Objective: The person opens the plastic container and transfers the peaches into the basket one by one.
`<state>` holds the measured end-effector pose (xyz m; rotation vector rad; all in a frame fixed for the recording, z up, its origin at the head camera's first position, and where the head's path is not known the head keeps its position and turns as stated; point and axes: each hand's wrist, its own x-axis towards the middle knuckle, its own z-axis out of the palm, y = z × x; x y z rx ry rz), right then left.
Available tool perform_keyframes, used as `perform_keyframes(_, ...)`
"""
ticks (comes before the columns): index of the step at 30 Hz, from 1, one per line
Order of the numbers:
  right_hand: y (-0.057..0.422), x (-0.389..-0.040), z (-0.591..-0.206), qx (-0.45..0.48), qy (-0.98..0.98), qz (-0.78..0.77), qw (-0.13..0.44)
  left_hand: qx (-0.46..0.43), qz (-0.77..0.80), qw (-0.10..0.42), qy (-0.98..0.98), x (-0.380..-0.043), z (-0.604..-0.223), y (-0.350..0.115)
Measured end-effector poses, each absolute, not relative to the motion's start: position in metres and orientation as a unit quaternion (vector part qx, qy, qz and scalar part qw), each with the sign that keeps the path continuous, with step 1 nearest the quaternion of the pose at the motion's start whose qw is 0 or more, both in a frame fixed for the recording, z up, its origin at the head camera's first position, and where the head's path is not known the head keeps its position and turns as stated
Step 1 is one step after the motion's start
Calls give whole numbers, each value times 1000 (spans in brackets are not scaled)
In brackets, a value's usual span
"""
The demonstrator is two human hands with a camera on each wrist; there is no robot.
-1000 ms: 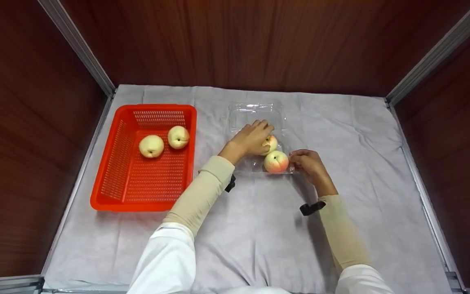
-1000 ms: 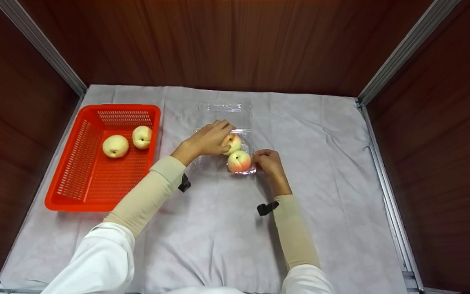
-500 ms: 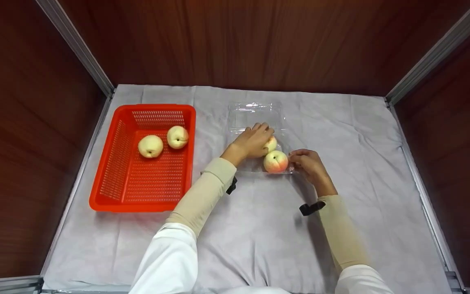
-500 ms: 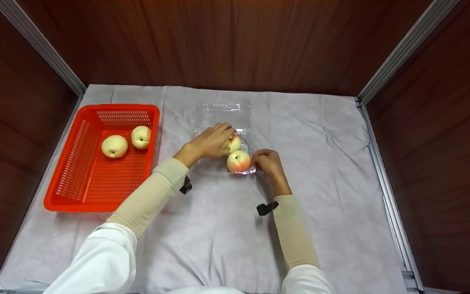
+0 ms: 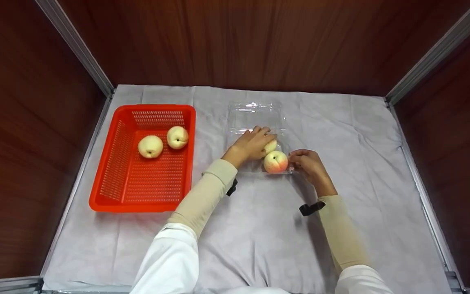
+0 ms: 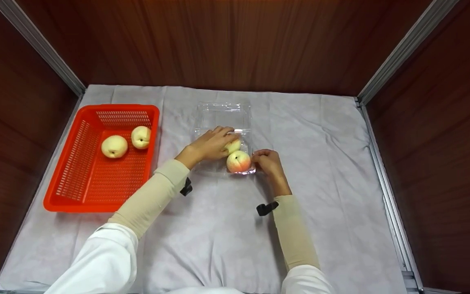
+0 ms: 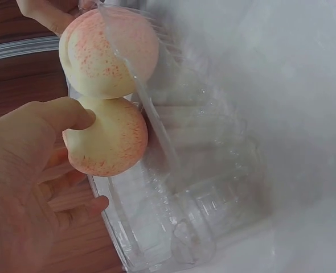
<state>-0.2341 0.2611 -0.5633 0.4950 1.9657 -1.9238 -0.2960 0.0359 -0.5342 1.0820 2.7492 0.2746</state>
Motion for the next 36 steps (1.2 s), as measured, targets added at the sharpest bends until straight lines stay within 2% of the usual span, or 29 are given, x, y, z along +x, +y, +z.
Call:
perform_keyframes(20,262,-234,-565,172,687,-686,166,359,86,84,925,-294,-537,32)
perform_keyframes(36,261,-234,-563,168,687,-686,169,329,71,133,932,-285,-548,24)
